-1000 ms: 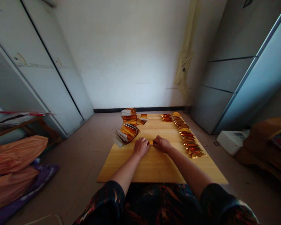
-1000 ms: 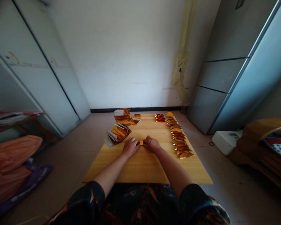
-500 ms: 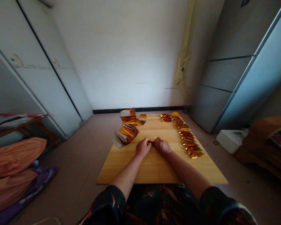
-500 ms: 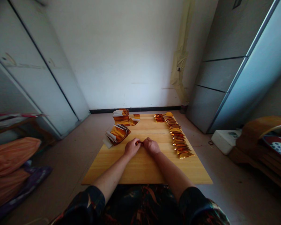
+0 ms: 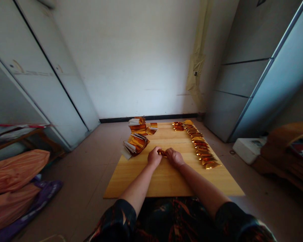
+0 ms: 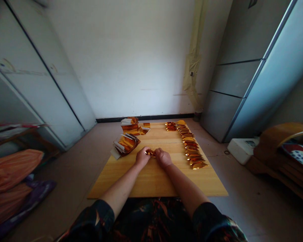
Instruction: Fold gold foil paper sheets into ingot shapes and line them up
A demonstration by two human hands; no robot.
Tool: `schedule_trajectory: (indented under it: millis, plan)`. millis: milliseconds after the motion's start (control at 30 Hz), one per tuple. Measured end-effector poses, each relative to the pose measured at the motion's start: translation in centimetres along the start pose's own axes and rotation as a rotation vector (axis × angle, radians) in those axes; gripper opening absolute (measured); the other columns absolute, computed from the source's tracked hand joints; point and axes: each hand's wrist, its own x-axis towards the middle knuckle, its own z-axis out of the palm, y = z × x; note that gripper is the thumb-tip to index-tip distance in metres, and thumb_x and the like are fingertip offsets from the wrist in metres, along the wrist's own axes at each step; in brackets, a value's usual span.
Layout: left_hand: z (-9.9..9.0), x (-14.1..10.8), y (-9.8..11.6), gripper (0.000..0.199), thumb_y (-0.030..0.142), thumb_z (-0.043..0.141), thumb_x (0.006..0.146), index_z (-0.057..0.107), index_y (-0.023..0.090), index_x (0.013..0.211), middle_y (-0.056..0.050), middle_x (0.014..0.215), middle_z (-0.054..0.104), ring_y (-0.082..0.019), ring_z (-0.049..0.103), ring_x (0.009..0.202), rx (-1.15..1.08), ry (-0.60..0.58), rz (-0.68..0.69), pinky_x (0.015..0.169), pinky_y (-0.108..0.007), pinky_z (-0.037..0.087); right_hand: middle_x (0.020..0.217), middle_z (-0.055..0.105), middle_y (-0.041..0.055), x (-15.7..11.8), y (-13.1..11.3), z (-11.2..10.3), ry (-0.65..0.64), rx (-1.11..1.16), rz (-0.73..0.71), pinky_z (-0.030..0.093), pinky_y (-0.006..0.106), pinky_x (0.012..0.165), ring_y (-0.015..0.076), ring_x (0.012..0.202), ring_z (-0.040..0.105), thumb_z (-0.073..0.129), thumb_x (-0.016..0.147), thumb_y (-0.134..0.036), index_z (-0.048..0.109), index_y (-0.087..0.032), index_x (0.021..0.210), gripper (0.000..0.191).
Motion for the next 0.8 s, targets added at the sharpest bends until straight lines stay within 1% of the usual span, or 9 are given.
schedule_trajectory:
  millis: [267, 433, 567, 700, 800]
  plan:
    - [-0.11, -0.02, 0.17, 0.045, 0.002, 0.056, 0.067, 0.064, 0.025, 0.105, -0.001, 0.106, 0.069, -0.017, 0.062, 0.101, 0.036, -0.02, 0.001, 0.086, -0.025, 0.046, 0.099, 0.062, 0.0061, 0.2, 0.21, 0.37, 0.015, 0.007, 0.026, 0.038, 0.02, 0.065, 0.0122, 0.079, 0.06, 0.034, 0.096, -0.027, 0.058, -0.019, 0.099, 0.026]
    - [-0.07, 0.01, 0.0, 0.046, 0.001, 0.056, 0.067, 0.064, 0.026, 0.106, 0.0, 0.107, 0.069, -0.017, 0.062, 0.101, 0.041, -0.018, 0.016, 0.086, -0.026, 0.046, 0.098, 0.062, 0.0062, 0.26, 0.2, 0.23, 0.017, 0.01, 0.03, 0.038, 0.02, 0.064, 0.0123, 0.078, 0.06, 0.033, 0.096, -0.027, 0.058, -0.019, 0.099, 0.026]
    - [-0.02, -0.03, -0.07, 0.046, 0.003, 0.056, 0.068, 0.063, 0.026, 0.107, 0.0, 0.107, 0.069, -0.017, 0.062, 0.1, 0.037, -0.012, 0.015, 0.086, -0.025, 0.046, 0.097, 0.062, 0.0066, 0.24, 0.09, -0.07, 0.022, 0.025, 0.029, 0.039, 0.02, 0.066, 0.0124, 0.079, 0.059, 0.034, 0.096, -0.026, 0.058, -0.018, 0.097, 0.025]
    - [-0.14, 0.04, -0.06, 0.047, 0.007, 0.061, 0.067, 0.061, 0.025, 0.111, -0.001, 0.108, 0.069, -0.017, 0.063, 0.099, 0.001, -0.018, 0.002, 0.086, -0.025, 0.047, 0.095, 0.062, 0.006, 0.08, 0.09, -0.25, 0.062, 0.074, -0.006, 0.041, 0.02, 0.07, 0.0127, 0.082, 0.059, 0.037, 0.094, -0.024, 0.059, -0.018, 0.095, 0.023]
    - [-0.29, 0.26, -0.02, 0.047, 0.008, 0.062, 0.067, 0.061, 0.024, 0.111, -0.001, 0.107, 0.069, -0.016, 0.063, 0.097, -0.043, -0.008, -0.009, 0.086, -0.024, 0.048, 0.098, 0.061, 0.0061, 0.01, 0.42, -0.06, 0.121, 0.149, -0.049, 0.042, 0.02, 0.075, 0.0133, 0.086, 0.059, 0.041, 0.091, -0.023, 0.059, -0.019, 0.099, 0.019]
